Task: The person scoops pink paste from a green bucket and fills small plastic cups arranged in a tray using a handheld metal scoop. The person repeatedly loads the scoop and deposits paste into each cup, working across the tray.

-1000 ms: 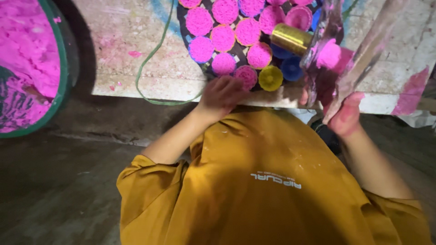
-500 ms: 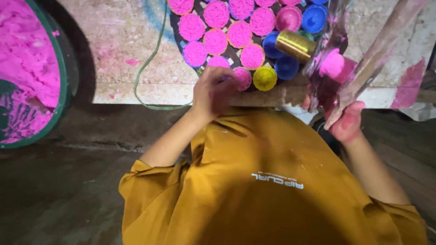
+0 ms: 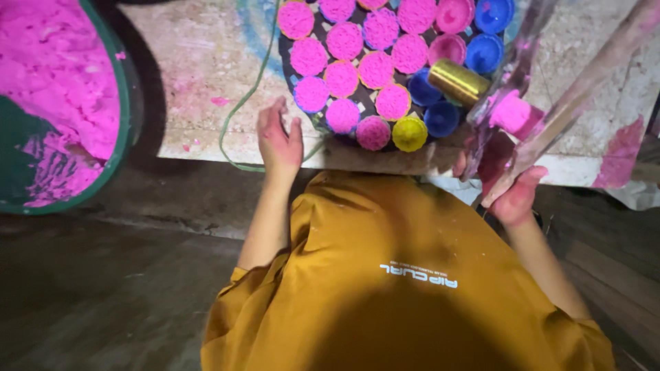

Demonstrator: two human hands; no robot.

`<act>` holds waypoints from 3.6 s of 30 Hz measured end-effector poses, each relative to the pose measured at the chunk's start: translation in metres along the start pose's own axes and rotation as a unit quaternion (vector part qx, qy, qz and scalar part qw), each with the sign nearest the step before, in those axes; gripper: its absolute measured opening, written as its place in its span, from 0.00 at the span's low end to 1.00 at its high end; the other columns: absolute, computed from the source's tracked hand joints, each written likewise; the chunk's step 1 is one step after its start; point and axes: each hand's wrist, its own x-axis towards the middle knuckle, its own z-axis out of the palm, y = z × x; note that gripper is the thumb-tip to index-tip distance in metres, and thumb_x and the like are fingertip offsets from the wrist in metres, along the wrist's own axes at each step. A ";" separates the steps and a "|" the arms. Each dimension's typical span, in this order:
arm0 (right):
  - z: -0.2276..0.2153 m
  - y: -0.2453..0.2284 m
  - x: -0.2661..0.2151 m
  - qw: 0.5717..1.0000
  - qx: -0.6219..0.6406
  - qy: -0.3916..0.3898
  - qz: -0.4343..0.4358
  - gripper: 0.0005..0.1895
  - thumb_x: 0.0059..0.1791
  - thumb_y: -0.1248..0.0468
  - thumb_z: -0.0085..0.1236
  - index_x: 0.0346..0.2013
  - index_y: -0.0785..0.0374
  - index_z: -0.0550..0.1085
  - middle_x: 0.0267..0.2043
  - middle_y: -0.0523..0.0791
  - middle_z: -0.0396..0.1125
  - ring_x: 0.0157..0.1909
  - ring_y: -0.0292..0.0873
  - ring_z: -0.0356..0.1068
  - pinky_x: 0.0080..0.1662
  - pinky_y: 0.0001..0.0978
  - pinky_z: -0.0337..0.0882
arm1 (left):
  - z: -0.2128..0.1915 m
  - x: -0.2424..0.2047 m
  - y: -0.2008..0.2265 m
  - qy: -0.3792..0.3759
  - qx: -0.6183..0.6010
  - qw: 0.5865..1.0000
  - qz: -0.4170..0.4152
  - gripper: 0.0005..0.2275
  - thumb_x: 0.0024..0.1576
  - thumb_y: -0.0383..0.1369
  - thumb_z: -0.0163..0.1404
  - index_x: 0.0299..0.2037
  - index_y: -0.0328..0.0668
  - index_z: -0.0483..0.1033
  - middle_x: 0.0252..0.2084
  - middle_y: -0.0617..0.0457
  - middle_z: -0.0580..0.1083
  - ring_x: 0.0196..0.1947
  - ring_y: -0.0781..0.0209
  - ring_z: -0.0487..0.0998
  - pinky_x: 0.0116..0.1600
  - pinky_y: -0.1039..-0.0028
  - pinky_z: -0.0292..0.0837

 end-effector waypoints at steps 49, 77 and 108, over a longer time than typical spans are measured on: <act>0.132 -0.086 0.140 0.723 -0.613 -0.137 0.287 0.45 0.53 0.32 0.23 0.42 0.66 0.80 0.35 0.48 0.77 0.40 0.44 0.75 0.49 0.38 0.71 | 0.049 0.128 0.056 -0.146 -0.911 0.384 -0.033 0.18 0.66 0.54 0.42 0.44 0.47 0.66 0.39 0.58 0.67 0.45 0.61 0.68 0.60 0.64 0.64; 0.145 -0.067 0.142 0.682 -0.715 -0.112 0.111 0.34 0.57 0.41 0.32 0.36 0.69 0.74 0.24 0.52 0.69 0.30 0.50 0.71 0.39 0.47 0.69 | 0.077 0.145 0.033 -0.100 -0.902 0.418 -0.028 0.11 0.63 0.44 0.42 0.38 0.48 0.65 0.34 0.59 0.64 0.36 0.63 0.65 0.45 0.71 0.65; 0.096 -0.059 0.141 0.771 -0.626 -0.116 0.032 0.32 0.60 0.42 0.36 0.36 0.68 0.72 0.26 0.48 0.64 0.31 0.44 0.65 0.36 0.42 0.66 | 0.054 0.144 0.032 -0.245 -0.651 0.638 -0.330 0.35 0.61 0.58 0.20 0.54 0.34 0.70 0.42 0.44 0.77 0.40 0.56 0.78 0.50 0.65 0.75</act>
